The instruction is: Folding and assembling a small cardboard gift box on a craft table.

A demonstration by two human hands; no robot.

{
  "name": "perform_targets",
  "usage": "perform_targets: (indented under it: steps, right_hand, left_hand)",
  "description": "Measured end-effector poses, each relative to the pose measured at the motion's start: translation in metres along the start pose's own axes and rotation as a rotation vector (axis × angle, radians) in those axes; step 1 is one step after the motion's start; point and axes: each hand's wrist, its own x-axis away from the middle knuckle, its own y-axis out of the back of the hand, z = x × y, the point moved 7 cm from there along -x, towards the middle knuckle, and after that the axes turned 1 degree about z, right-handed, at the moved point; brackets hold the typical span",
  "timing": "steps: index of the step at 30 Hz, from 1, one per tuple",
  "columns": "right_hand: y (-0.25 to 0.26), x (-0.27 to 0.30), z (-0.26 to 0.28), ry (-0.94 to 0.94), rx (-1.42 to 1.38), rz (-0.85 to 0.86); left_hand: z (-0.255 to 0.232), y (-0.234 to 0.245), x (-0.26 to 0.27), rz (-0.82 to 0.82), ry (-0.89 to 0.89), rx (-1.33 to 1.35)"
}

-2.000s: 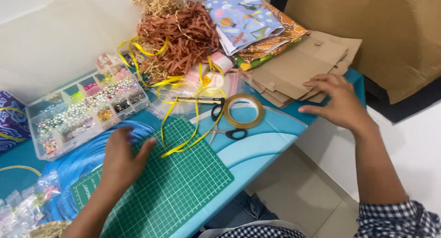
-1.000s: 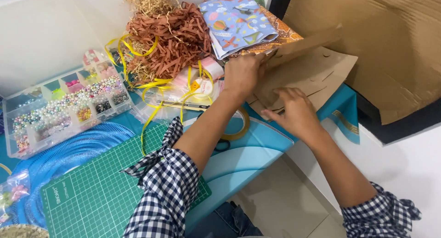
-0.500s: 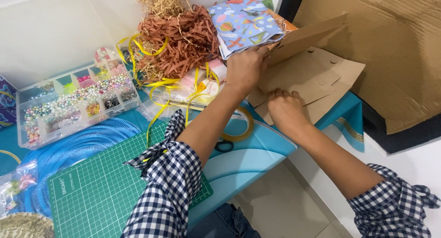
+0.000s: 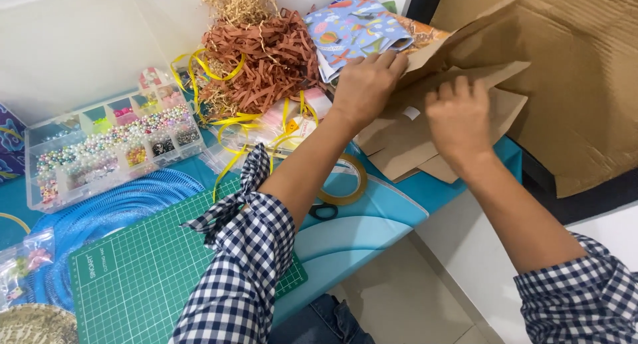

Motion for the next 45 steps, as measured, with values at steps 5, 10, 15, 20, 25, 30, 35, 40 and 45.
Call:
perform_targets:
  steps: [5, 10, 15, 20, 25, 30, 35, 40, 45]
  right_hand:
    - [-0.036, 0.025, -0.010, 0.043, 0.025, 0.101]
    - [-0.036, 0.042, 0.003, 0.077, -0.068, 0.156]
    - [-0.013, 0.030, 0.009, 0.099, -0.213, 0.231]
    - [-0.041, 0.051, 0.008, 0.091, -0.244, 0.152]
    - [-0.061, 0.083, -0.011, 0.057, -0.277, 0.117]
    - [0.013, 0.058, -0.046, -0.005, -0.158, -0.058]
    - [0.048, 0.084, -0.087, -0.054, -0.016, -0.061]
    - [0.071, 0.130, -0.156, -0.164, -0.342, -0.022]
    - [0.057, 0.146, -0.151, -0.119, -0.050, 0.085]
  left_hand:
    - [0.012, -0.001, -0.014, 0.041, -0.103, -0.065]
    - [-0.010, -0.026, 0.024, 0.267, -0.187, 0.125]
    - [-0.022, -0.012, 0.063, 0.474, 0.131, 0.641]
    - [-0.028, -0.063, 0.095, 0.547, 0.064, 0.504]
    - [-0.023, -0.078, 0.080, 0.448, -0.135, 0.271]
    - [-0.010, -0.120, 0.062, 0.277, -0.159, 0.185]
    - [-0.002, -0.122, 0.060, 0.433, -0.148, 0.242]
    - [-0.004, -0.124, 0.069, 0.556, -0.070, 0.301]
    - [-0.013, -0.118, 0.071, 0.663, -0.012, 0.389]
